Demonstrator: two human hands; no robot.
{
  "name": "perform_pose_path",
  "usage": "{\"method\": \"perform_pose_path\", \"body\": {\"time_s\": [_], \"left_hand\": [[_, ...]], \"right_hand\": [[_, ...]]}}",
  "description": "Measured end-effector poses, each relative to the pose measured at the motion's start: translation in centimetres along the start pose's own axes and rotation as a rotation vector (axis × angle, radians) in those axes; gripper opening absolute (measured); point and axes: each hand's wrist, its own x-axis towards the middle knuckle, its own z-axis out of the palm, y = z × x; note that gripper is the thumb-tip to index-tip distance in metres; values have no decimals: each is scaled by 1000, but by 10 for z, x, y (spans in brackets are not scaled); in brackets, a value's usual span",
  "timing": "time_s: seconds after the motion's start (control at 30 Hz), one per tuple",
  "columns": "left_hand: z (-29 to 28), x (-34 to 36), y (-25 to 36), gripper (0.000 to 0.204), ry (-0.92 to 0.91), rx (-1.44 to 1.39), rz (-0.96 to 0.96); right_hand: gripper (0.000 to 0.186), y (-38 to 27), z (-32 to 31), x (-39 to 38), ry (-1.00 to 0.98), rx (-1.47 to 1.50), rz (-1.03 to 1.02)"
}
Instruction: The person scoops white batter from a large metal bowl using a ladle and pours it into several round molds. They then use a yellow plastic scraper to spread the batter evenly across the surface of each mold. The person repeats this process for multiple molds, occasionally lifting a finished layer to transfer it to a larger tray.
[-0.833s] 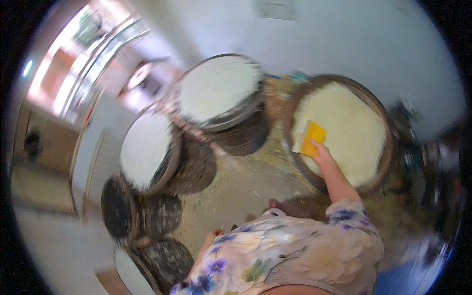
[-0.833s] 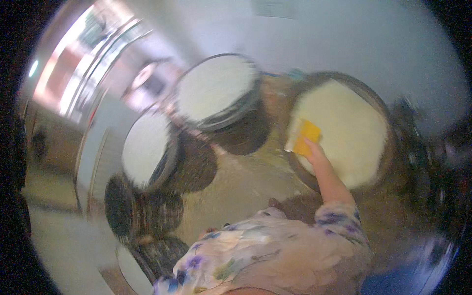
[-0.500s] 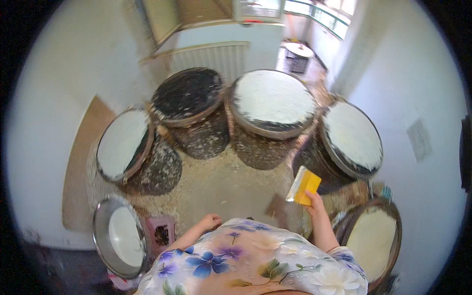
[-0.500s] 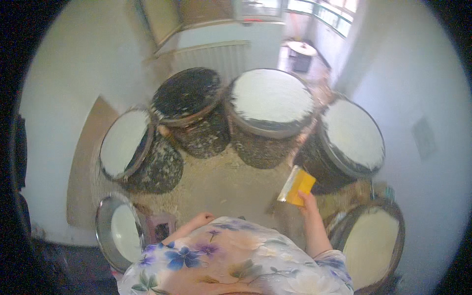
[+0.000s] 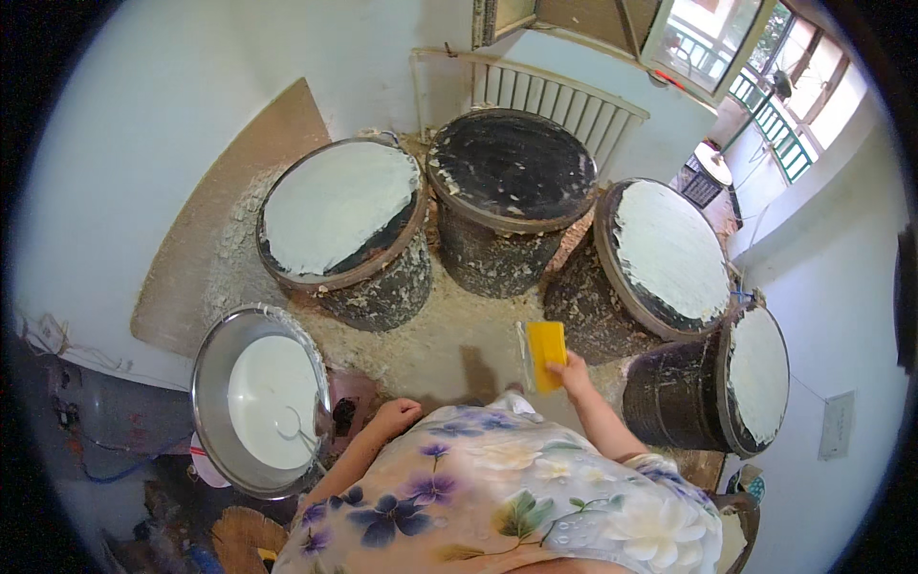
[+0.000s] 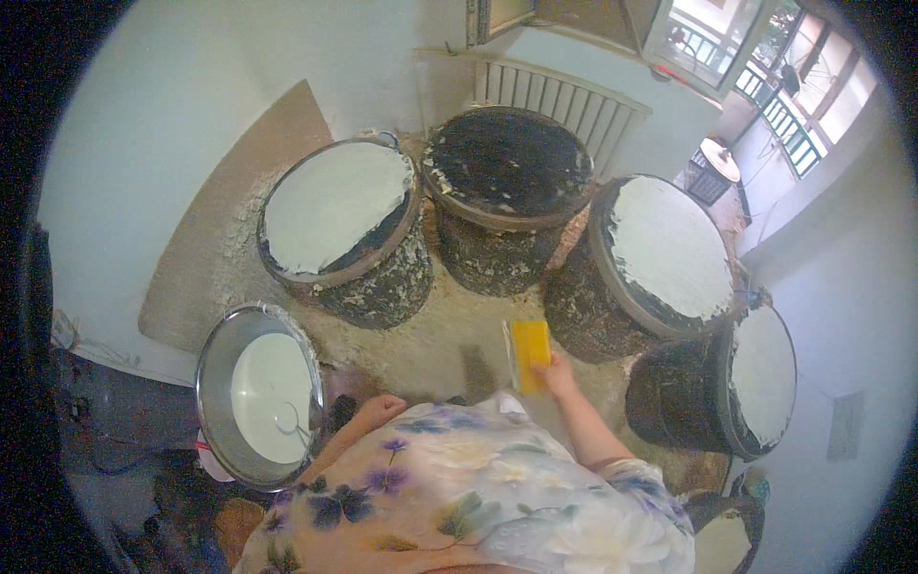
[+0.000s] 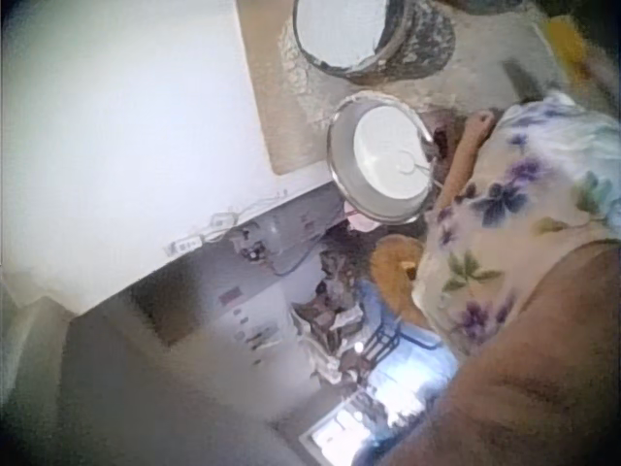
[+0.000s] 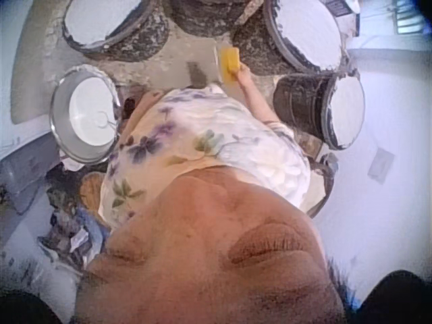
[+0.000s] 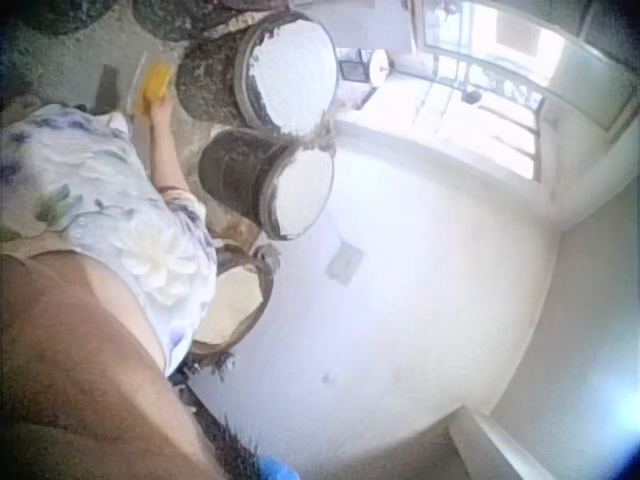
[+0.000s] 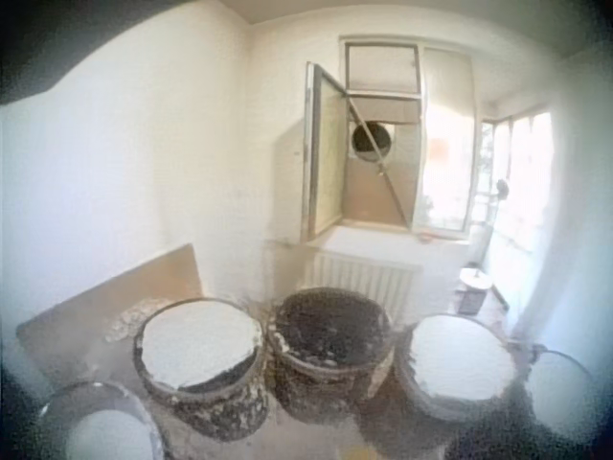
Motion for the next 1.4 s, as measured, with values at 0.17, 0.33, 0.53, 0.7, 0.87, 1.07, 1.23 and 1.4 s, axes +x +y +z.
{"method": "perform_pose_path", "body": {"time_s": [0.17, 0.33, 0.53, 0.7, 0.87, 1.07, 1.23, 1.4], "left_hand": [[-3, 36, -18, 21, -52, -338, -444], [-26, 64, -10, 25, 34, -419, -467], [-77, 99, 8, 31, 116, -485, -550], [-96, 109, 19, 37, 306, -540, -610], [-88, 112, 22, 35, 350, -607, -597], [-104, 125, 64, 41, 498, -940, -464], [-129, 129, 86, 45, 869, -1361, -283], [-125, 39, 84, 38, 1150, -1341, -413]], "right_hand": [[20, -81, 35, 105, -54, -576, -215], [28, -134, 78, 235, -98, -1102, -857], [43, -170, 111, 360, -294, -1418, -925], [30, -219, 177, 475, -286, -1440, -908], [12, -305, 265, 565, 85, -1365, -676], [21, -262, 357, 435, -535, -926, -1022], [32, -176, 369, 238, -1227, -889, -1186], [34, -155, 376, 96, -1463, -664, -1042]]}}
